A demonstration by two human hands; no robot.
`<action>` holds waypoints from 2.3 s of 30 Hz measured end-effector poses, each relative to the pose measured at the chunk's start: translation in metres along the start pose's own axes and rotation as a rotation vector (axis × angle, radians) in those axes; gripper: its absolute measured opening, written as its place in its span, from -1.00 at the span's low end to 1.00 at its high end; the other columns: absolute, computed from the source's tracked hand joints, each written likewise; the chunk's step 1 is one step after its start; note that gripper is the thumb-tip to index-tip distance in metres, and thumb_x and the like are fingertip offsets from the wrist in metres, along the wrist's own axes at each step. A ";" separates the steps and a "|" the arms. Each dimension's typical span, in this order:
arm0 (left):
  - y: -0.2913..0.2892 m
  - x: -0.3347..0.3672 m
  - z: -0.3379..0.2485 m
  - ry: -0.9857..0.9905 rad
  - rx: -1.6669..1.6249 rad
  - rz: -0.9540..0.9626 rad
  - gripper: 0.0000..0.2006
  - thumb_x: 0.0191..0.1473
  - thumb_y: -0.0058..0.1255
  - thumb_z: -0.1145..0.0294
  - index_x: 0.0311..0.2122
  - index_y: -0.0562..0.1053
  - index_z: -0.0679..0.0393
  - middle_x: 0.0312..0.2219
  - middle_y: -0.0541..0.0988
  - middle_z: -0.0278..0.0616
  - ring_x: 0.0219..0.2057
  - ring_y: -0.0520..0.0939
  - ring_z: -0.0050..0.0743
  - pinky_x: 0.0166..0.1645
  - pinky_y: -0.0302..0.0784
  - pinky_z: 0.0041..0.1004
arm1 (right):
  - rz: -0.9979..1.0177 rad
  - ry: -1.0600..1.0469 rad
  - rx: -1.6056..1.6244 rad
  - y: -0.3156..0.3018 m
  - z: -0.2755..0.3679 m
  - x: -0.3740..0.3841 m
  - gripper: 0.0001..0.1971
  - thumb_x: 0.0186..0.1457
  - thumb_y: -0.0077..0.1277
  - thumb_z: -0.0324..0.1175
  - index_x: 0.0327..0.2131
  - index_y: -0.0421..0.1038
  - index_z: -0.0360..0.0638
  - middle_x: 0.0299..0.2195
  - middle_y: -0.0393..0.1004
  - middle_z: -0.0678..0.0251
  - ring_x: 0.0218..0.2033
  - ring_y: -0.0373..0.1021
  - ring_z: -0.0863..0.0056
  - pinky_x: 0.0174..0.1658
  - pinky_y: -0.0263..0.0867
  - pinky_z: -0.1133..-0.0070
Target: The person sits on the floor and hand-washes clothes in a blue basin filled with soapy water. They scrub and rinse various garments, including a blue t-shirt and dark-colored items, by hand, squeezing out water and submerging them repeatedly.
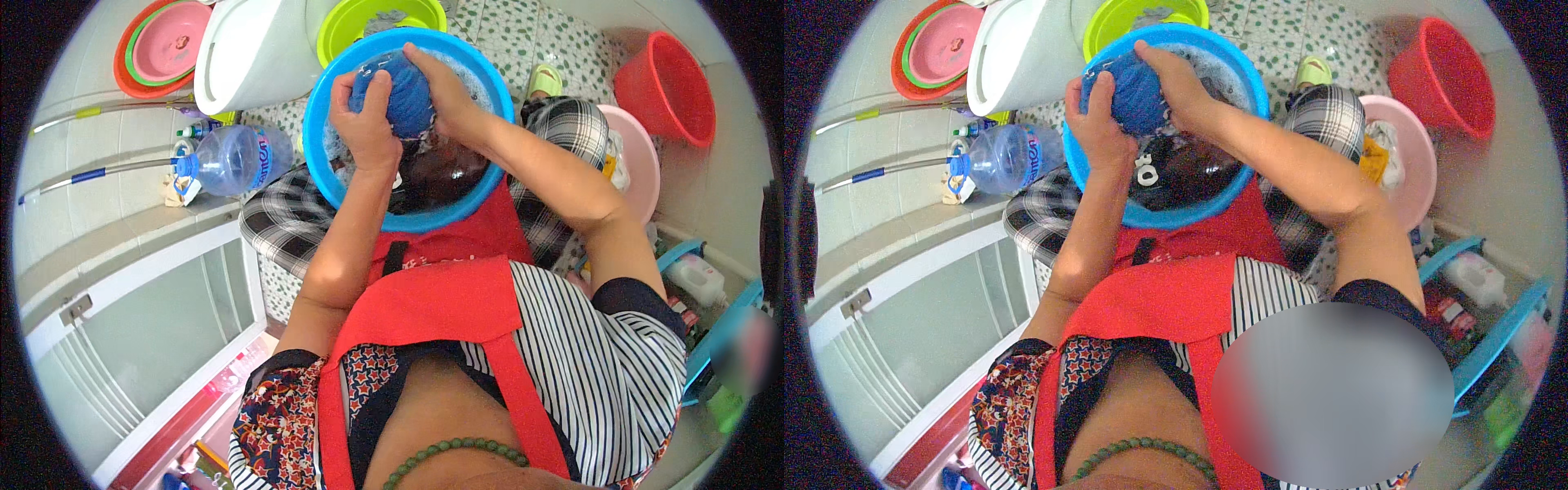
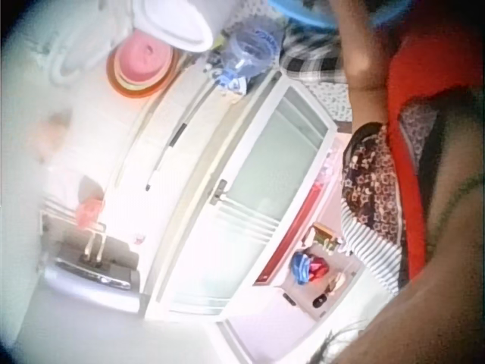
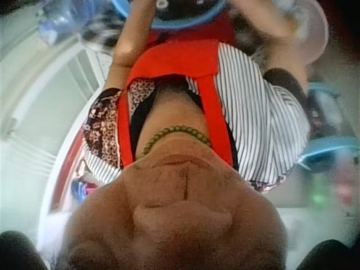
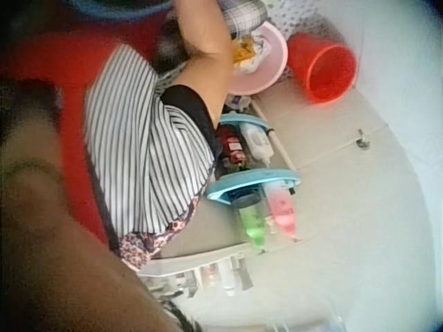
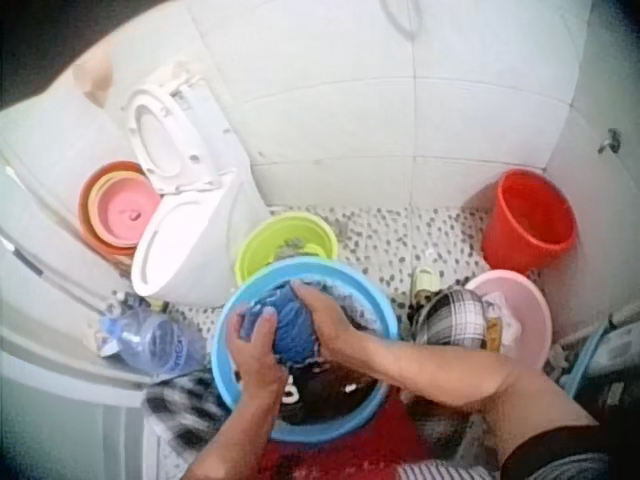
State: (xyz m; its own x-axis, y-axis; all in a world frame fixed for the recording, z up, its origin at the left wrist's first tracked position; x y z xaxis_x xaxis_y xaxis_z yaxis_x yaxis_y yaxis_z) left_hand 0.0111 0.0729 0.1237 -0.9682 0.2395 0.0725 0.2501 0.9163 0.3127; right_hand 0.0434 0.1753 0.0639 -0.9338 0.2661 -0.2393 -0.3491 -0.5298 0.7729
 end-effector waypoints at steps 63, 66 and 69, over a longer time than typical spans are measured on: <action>-0.004 0.151 -0.007 -0.175 0.146 0.460 -0.25 0.01 0.02 0.00 0.18 0.01 0.18 0.01 0.28 0.05 0.01 0.35 -0.10 0.06 0.30 -0.20 | 0.107 -0.283 -0.685 0.040 0.099 0.091 -0.57 0.07 -0.02 -0.46 0.05 0.20 -0.20 -0.16 0.38 0.28 -0.15 0.35 0.49 -0.12 0.36 0.45; 0.010 0.163 0.000 -0.183 0.234 0.558 -0.11 -0.06 0.14 0.10 0.23 -0.13 0.14 0.09 0.17 0.12 0.09 0.27 0.04 0.12 0.24 -0.10 | -0.038 -0.633 -0.948 0.031 0.139 0.134 -0.65 -0.04 0.10 -0.42 -0.11 0.41 -0.12 -0.28 0.49 0.25 -0.30 0.44 0.50 -0.26 0.39 0.56; 0.001 0.181 -0.002 -0.043 0.442 0.487 -0.15 -0.08 0.16 0.23 0.24 -0.09 0.06 0.08 0.21 0.17 0.06 0.33 0.04 0.08 0.30 -0.13 | -0.117 -0.713 -1.181 0.039 0.146 0.154 -0.69 -0.08 0.13 -0.34 -0.17 0.50 0.02 -0.36 0.54 0.20 -0.37 0.48 0.50 -0.28 0.39 0.58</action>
State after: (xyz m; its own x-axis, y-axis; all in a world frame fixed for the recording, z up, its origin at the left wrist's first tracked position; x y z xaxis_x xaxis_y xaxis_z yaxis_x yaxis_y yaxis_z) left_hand -0.1635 0.1168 0.1391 -0.7443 0.6645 0.0666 0.6486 0.7430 -0.1654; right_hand -0.1024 0.3134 0.1434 -0.7781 0.5161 0.3582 -0.6151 -0.7418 -0.2673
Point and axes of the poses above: each hand's wrist, its own x-axis towards the middle knuckle, its own y-axis out of the palm, z = x × y, the point moved 9 cm from there along x, towards the middle knuckle
